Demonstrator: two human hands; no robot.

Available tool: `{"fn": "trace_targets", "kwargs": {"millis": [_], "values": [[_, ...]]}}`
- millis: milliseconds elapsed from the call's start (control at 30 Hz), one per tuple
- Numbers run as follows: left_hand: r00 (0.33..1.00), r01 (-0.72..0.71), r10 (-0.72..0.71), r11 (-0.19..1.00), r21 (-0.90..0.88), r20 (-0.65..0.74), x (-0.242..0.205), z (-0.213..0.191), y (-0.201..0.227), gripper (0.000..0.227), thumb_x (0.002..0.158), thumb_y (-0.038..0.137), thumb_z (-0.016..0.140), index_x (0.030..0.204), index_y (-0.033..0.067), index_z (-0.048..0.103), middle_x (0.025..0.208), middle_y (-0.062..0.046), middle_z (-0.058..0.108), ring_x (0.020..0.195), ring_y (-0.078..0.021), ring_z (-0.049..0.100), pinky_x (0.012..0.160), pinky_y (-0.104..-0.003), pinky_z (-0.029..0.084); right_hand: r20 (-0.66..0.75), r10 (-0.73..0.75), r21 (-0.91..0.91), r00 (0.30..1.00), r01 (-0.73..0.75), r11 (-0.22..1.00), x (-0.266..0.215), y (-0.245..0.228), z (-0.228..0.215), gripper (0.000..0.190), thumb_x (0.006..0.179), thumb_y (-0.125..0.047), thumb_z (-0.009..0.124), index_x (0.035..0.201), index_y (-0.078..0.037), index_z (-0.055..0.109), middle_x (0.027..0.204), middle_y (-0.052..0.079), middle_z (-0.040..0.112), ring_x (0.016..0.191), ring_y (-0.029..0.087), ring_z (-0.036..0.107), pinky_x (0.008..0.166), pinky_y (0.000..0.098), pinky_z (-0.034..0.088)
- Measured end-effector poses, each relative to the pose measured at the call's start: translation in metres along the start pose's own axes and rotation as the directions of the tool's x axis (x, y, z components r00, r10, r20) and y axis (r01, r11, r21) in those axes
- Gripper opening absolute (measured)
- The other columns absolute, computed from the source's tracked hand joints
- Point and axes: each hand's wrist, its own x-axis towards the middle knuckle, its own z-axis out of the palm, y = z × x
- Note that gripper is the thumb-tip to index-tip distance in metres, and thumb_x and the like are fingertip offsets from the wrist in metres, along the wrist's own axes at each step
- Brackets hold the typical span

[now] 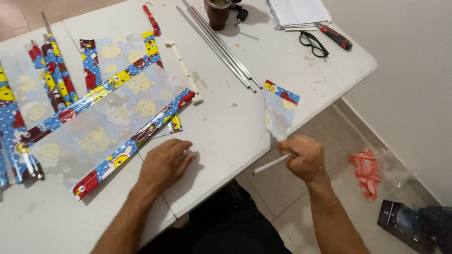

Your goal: Assembling multiple levels of a toy shelf by inserting metal rods into fabric sleeves and attaching plastic side frames.

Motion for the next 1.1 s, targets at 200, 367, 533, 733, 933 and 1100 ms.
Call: {"fn": "trace_targets", "kwargs": {"millis": [200, 367, 533, 733, 933, 1100], "values": [[0.934, 0.357, -0.127, 0.338, -0.870, 0.334, -0.005, -0.002, 0.013, 0.097, 0.090, 0.072, 0.048, 0.155, 0.0019, 0.034, 0.128, -0.030, 0.066, 0.105, -0.0340, 0.072, 0.082, -0.044, 0.064, 0.058, -0.475, 0.501, 0.878, 0.387, 0.775, 0.004, -0.123, 0.063, 0.019, 0.091, -0.019, 0.063, 0.076, -0.020, 0.074, 0.059, -0.004, 0.048, 0.049, 0.020, 0.053, 0.049, 0.0337, 0.048], [0.859, 0.509, -0.339, 0.484, -0.711, 0.384, -0.021, -0.068, 0.013, 0.095, 0.084, 0.053, 0.071, 0.160, 0.0137, 0.029, 0.138, -0.032, 0.059, 0.120, -0.0443, 0.067, 0.093, -0.054, 0.059, 0.090, -0.714, 0.520, 0.694, 0.579, 0.628, 0.035, -0.185, 0.088, 0.029, 0.102, -0.026, 0.044, 0.078, -0.019, 0.060, 0.069, -0.004, 0.047, 0.061, 0.019, 0.055, 0.057, 0.0329, 0.047], [0.899, 0.422, -0.242, 0.700, -0.576, 0.364, -0.039, -0.074, -0.034, 0.091, 0.086, 0.074, 0.048, 0.159, 0.0224, 0.036, 0.156, -0.024, 0.046, 0.142, -0.0425, 0.048, 0.116, -0.054, 0.038, 0.151, -0.833, 0.621, 0.532, 0.604, 0.499, 0.077, -0.216, 0.098, 0.009, 0.090, -0.020, 0.059, 0.083, -0.016, 0.062, 0.068, 0.002, 0.056, 0.065, 0.023, 0.061, 0.064, 0.0361, 0.051], [0.972, -0.095, -0.183, 0.261, -0.961, -0.146, -0.070, -0.049, -0.051, 0.067, 0.112, 0.055, 0.036, 0.156, 0.0047, 0.044, 0.155, -0.020, 0.047, 0.148, -0.0298, 0.040, 0.128, -0.047, 0.022, 0.544, -0.768, 0.780, 0.338, 0.134, 0.611, 0.141, -0.205, 0.155, 0.053, 0.075, -0.052, 0.083, 0.081, -0.008, 0.054, 0.054, 0.019, 0.050, 0.055, 0.046, 0.057, 0.055, 0.0514, 0.043], [0.928, -0.216, -0.334, -0.124, -0.968, -0.165, -0.040, 0.005, -0.088, 0.074, 0.116, 0.067, 0.029, 0.160, 0.0091, 0.042, 0.139, -0.017, 0.062, 0.125, -0.0215, 0.062, 0.116, -0.042, 0.044, 0.624, -0.629, 0.735, 0.464, -0.074, 0.674, 0.162, -0.211, 0.194, 0.078, 0.065, -0.020, 0.087, 0.140, -0.017, 0.062, 0.049, 0.012, 0.055, 0.047, 0.027, 0.056, 0.054, 0.0387, 0.045], [0.914, 0.118, -0.401, 0.102, -0.988, 0.068, -0.045, -0.049, -0.050, 0.109, 0.079, 0.085, 0.027, 0.159, 0.0123, 0.030, 0.158, -0.025, 0.044, 0.146, -0.0411, 0.045, 0.123, -0.052, 0.034, 0.711, -0.240, 0.408, 0.661, -0.110, 0.906, 0.138, -0.243, 0.180, 0.094, 0.070, -0.009, 0.078, 0.159, -0.007, 0.046, 0.103, 0.020, 0.073, 0.092, 0.032, 0.070, 0.077, 0.0436, 0.055]]}}
